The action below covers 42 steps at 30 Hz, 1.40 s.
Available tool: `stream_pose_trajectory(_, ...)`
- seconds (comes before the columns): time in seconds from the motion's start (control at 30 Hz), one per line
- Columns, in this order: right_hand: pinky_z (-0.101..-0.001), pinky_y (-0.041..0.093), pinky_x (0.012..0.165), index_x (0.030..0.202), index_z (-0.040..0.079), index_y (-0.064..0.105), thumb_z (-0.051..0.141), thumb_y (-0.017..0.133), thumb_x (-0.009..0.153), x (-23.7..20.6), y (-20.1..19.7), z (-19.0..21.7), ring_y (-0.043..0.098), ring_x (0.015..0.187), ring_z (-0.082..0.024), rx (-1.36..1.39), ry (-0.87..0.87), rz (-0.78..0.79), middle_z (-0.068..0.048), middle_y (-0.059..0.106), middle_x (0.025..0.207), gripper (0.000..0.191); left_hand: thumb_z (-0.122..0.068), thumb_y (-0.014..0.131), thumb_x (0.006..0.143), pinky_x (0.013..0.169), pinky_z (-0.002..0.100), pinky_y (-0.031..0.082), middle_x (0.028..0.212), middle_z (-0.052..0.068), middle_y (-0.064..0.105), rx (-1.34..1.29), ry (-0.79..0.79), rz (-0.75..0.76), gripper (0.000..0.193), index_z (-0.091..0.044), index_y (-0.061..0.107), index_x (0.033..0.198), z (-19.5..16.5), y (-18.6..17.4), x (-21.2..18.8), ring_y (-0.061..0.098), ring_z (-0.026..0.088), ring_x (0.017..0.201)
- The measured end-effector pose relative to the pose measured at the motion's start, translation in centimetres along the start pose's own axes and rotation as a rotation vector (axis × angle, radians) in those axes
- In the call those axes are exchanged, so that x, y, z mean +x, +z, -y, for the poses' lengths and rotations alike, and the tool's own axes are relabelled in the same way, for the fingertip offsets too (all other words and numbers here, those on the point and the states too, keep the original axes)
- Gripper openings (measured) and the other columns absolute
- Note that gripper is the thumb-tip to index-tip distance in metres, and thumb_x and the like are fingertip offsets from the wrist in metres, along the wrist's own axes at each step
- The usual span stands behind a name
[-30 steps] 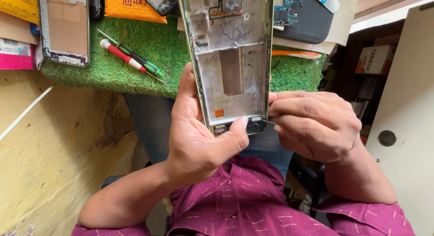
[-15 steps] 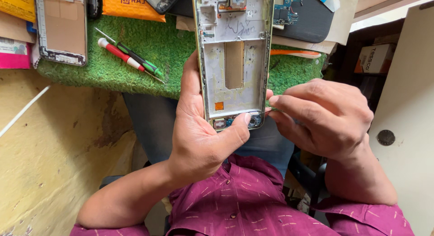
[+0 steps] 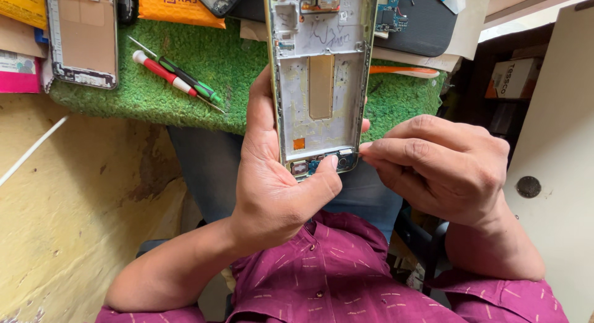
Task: The person holds a disassembled phone frame and sprays cleaning liquid onto it, then scrubs the frame with a brush. They then pick up a small flex component and press and fit it into the bottom of the phone frame, working it into place with their fingers.
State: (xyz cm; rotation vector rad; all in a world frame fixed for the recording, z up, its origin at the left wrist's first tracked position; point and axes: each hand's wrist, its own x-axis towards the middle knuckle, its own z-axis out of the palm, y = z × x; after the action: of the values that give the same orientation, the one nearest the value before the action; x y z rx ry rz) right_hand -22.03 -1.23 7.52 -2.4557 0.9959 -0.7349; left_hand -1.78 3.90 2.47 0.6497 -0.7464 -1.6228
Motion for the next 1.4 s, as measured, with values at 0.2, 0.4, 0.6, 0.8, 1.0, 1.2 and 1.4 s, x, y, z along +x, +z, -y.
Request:
stream_pose_trajectory(0.2,-0.0321,0.055,0.06,0.095,0.004,0.074,0.0,0.082,0.08,0.2,0.1,0.1,0.069,0.068,-0.021,-0.012,-0.033,0.005,-0.009,0.069,0.081,0.017,0.017,0.056,0.099,0.115,0.037,0.051,0.141,0.01,0.048,0.008,0.033,0.003,0.083,-0.01,0.011,0.164,0.3,-0.1,0.1,0.059,0.021,0.126)
stream_pose_trajectory(0.4,-0.0327,0.052,0.054,0.095,-0.005,0.072,-0.007,0.081,0.08,0.1,0.5,0.4,0.066,0.062,-0.021,-0.092,-0.196,-0.003,-0.012,0.066,0.078,0.018,0.018,0.058,0.098,0.113,0.037,0.057,0.139,0.01,0.05,0.019,0.044,-0.027,0.084,-0.009,0.011,0.163,0.7,0.0,0.2,0.061,0.02,0.123)
stream_pose_trajectory(0.6,-0.0342,0.051,0.055,0.099,-0.008,0.072,-0.005,0.079,0.079,0.1,0.4,0.6,0.065,0.064,-0.022,-0.16,-0.274,0.045,-0.012,0.065,0.082,0.022,0.018,0.06,0.097,0.112,0.036,0.058,0.138,0.01,0.052,0.032,0.049,-0.041,0.087,-0.01,0.011,0.163,1.1,-0.1,0.4,0.063,0.02,0.121)
stream_pose_trajectory(0.8,-0.0338,0.052,0.053,0.097,-0.009,0.07,-0.006,0.079,0.079,0.0,0.6,0.5,0.065,0.062,-0.023,-0.153,-0.305,0.018,-0.012,0.064,0.078,0.02,0.018,0.061,0.098,0.107,0.035,0.056,0.136,0.01,0.054,0.019,0.072,-0.038,0.088,-0.012,0.011,0.164,1.5,0.0,0.5,0.063,0.02,0.118)
stream_pose_trajectory(1.0,-0.0339,0.051,0.053,0.094,-0.005,0.072,-0.007,0.083,0.082,0.1,1.0,0.4,0.064,0.06,-0.021,-0.064,-0.243,-0.044,-0.01,0.062,0.074,0.017,0.018,0.061,0.095,0.11,0.035,0.059,0.143,0.009,0.052,0.025,0.066,-0.039,0.088,-0.011,0.014,0.163,1.3,-0.1,0.5,0.063,0.018,0.119)
stream_pose_trajectory(1.2,-0.0326,0.05,0.052,0.087,-0.002,0.071,-0.004,0.084,0.078,-0.5,1.1,0.1,0.063,0.058,-0.02,-0.066,-0.163,-0.077,-0.011,0.063,0.07,0.016,0.021,0.062,0.092,0.106,0.036,0.06,0.139,0.009,0.052,0.003,0.073,-0.037,0.09,-0.011,0.018,0.164,1.4,-0.4,0.9,0.066,0.02,0.114)
stream_pose_trajectory(1.4,-0.0204,0.047,0.055,0.103,-0.005,0.065,-0.006,0.074,0.093,-2.2,1.8,-0.1,0.063,0.068,-0.007,0.257,0.294,-0.214,-0.007,0.069,0.091,0.014,0.021,0.062,0.086,0.103,0.038,0.062,0.147,0.007,0.051,-0.071,0.089,-0.104,0.099,-0.015,0.014,0.164,2.4,-0.5,1.5,0.071,0.023,0.117)
